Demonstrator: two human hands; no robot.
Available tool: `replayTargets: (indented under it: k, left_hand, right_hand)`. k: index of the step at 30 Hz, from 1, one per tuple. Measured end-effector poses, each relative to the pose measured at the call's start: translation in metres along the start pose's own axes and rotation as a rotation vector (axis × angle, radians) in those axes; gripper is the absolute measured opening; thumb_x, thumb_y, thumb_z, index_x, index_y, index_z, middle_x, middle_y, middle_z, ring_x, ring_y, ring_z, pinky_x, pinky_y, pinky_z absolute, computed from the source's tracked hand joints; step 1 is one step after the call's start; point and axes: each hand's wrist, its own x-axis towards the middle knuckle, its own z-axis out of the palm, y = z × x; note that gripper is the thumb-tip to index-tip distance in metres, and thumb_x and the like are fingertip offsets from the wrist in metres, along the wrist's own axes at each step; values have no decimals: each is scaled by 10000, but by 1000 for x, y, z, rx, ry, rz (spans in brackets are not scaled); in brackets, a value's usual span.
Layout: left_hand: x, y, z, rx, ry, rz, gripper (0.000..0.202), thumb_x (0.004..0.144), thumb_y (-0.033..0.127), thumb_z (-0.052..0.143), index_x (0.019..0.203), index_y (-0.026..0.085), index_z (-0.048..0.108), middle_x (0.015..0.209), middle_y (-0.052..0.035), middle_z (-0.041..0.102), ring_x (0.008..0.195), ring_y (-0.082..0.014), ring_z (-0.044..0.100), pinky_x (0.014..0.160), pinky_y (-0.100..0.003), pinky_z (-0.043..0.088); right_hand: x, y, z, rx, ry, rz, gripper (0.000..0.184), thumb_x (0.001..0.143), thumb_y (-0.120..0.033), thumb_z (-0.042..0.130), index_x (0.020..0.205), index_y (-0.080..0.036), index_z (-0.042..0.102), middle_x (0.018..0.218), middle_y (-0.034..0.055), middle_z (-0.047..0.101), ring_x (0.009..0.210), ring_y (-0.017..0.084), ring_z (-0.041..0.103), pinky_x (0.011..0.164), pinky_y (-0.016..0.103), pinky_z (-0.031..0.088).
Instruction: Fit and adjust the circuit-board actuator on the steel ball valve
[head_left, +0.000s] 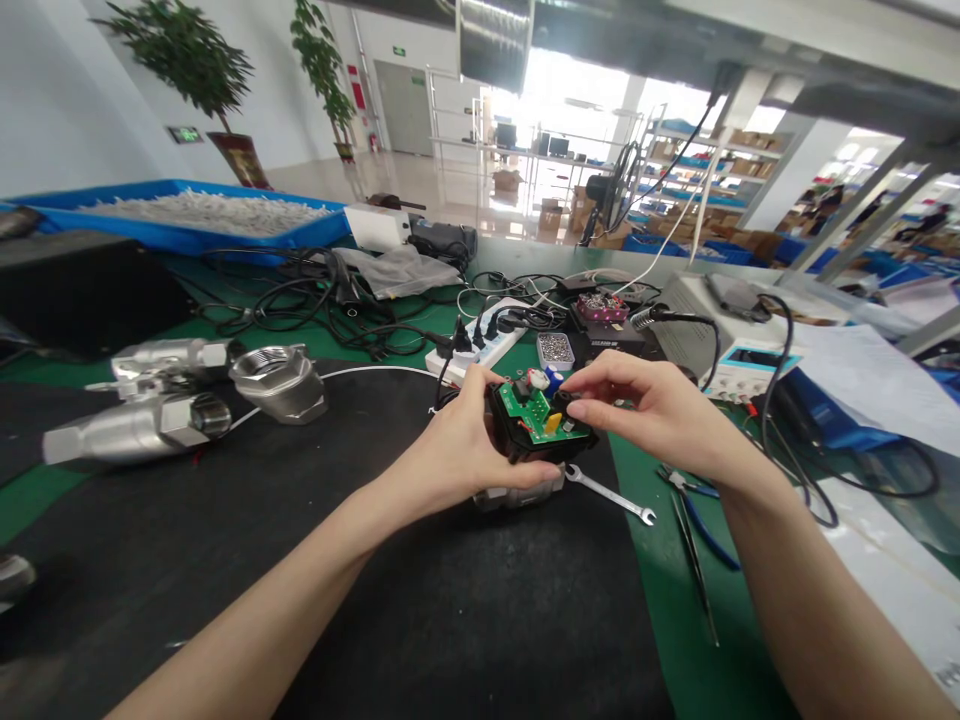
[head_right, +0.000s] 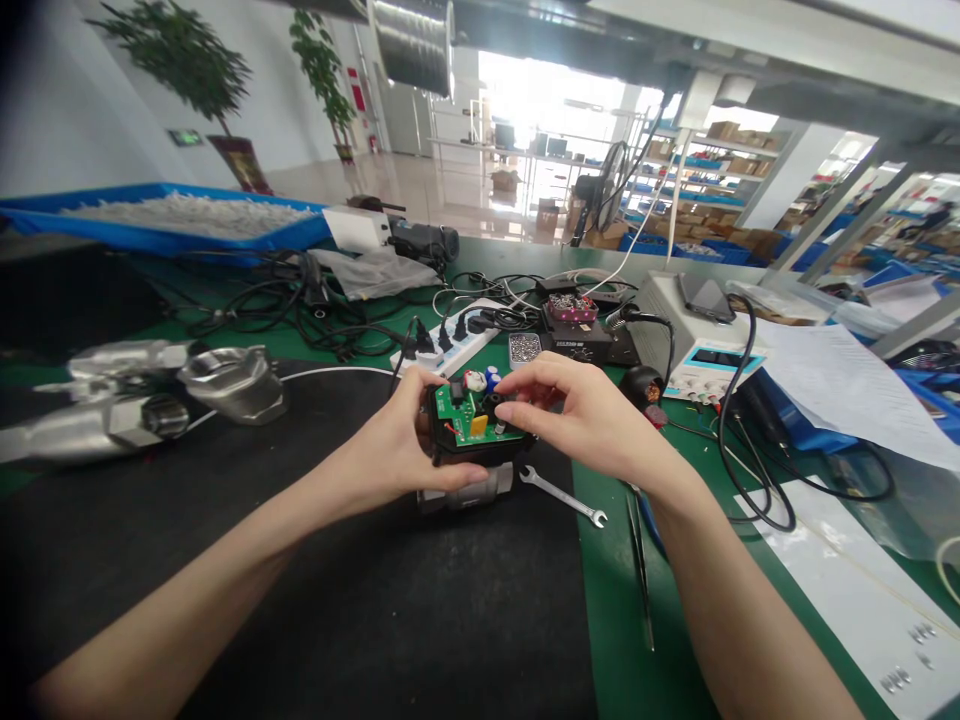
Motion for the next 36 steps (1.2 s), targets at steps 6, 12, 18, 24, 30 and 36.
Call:
replayTargets:
  k: [6, 12, 18, 24, 30, 36]
  left_hand:
    - [0, 0, -1, 5, -12, 8, 867, 553, 495, 942, 1219, 242, 447, 1154, -85, 665, 1032, -266, 660, 922, -450, 592]
    - [-1, 2, -2, 16, 0, 15, 875, 532, 507, 946, 1210, 244, 459, 1127, -81, 662, 1033, -271, 658, 933, -456, 589]
    - [-3, 7, 0, 37, 35, 10, 888, 514, 546, 945, 1195, 242, 463, 1117, -80, 656, 1046, -285, 663, 914, -447, 591]
    - [-3, 8, 2, 128, 19, -24, 925, 525, 677, 901, 1177, 238, 413, 1130, -91, 651, 1055, -305, 666, 826, -419, 585]
    - [-2, 9, 2, 189, 24, -28, 962, 517, 749, 865, 1184, 233, 403, 1134, -93, 648, 1042, -309, 666, 834, -431, 574]
    - [-5, 13, 4, 230, 71, -40, 996, 489, 806, 837, 1178, 225, 414, 1140, -98, 646, 1087, -345, 655, 909, -504, 560]
  right_hand:
    - [-1, 0, 1, -6, -9, 5, 228, 931, -372, 748, 1094, -213, 762, 971, 27, 672, 866, 174, 620, 783, 317, 501]
    - [-1, 1, -1, -7, -19, 16, 241, 931, -406, 747, 1099, -235, 762, 1003, 25, 688, 903, 186, 639, 798, 323, 509]
    - [0, 0, -2, -22, -24, 22, 233, 921, -402, 763, 1093, -245, 771, 983, 17, 688, 895, 181, 636, 798, 322, 508]
    - [0, -1, -3, -37, -32, 21, 228, 925, -401, 759, 1097, -252, 772, 999, 21, 693, 904, 186, 648, 802, 329, 514]
    - [0, 1, -2, -52, -31, 12, 241, 930, -424, 750, 1101, -256, 779, 1012, 34, 709, 911, 199, 655, 817, 345, 515]
    - [1, 9, -2, 29, -29, 77, 319, 905, -477, 768, 1129, -250, 779, 1064, 55, 734, 978, 237, 668, 848, 366, 535]
